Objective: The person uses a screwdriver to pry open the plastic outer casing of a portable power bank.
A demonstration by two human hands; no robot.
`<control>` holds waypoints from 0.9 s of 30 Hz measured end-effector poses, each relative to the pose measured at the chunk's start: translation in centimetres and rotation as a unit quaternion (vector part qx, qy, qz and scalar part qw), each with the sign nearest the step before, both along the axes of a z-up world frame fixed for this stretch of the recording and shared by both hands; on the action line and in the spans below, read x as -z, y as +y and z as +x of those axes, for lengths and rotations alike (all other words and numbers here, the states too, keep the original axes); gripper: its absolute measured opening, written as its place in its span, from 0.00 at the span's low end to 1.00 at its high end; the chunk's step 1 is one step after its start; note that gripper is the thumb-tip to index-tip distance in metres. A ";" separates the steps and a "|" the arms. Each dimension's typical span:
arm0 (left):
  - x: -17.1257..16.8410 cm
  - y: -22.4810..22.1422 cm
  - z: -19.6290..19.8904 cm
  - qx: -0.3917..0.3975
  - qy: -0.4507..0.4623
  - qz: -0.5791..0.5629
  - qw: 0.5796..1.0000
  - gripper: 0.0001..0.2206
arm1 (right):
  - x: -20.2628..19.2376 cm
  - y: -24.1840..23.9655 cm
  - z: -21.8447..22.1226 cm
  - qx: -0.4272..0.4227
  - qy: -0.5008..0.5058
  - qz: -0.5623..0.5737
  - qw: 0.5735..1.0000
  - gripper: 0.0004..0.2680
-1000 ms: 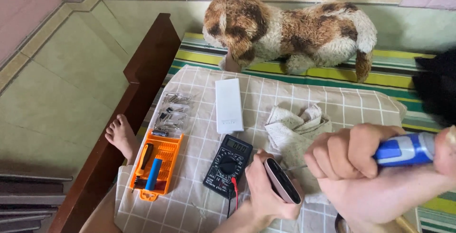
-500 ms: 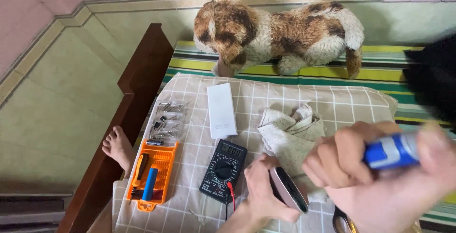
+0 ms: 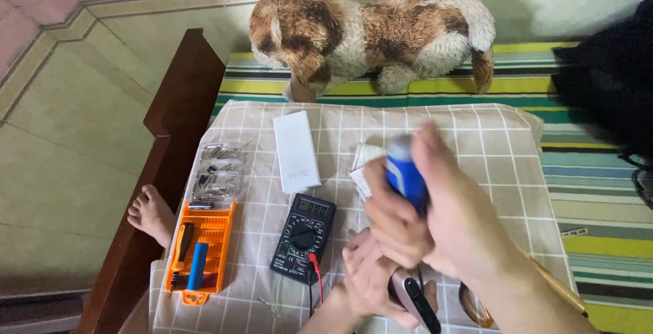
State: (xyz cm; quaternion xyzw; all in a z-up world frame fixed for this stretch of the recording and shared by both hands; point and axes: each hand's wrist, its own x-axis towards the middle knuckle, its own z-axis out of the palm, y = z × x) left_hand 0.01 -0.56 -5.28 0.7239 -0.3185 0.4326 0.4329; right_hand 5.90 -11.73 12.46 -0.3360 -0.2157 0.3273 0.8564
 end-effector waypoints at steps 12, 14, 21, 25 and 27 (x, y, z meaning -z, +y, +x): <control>-2.5 0.3 0.2 -0.067 0.080 -0.098 0.990 0.21 | -0.2 1.1 1.3 0.062 0.057 0.097 0.992 0.17; -3.3 0.2 0.3 -0.075 0.097 -0.100 0.987 0.20 | -1.1 0.5 0.4 0.095 0.001 0.089 0.991 0.16; -3.5 0.1 -0.1 -0.080 0.110 -0.112 0.984 0.20 | -2.4 -1.7 -2.1 0.177 -0.078 0.029 0.981 0.22; -3.1 -0.1 0.2 -0.073 0.081 -0.117 0.987 0.22 | -2.5 -2.9 -2.6 0.146 -0.117 0.025 0.982 0.20; -3.1 -0.1 0.2 -0.077 0.078 -0.120 0.987 0.21 | -2.4 -3.4 -2.9 0.143 -0.115 0.033 0.983 0.17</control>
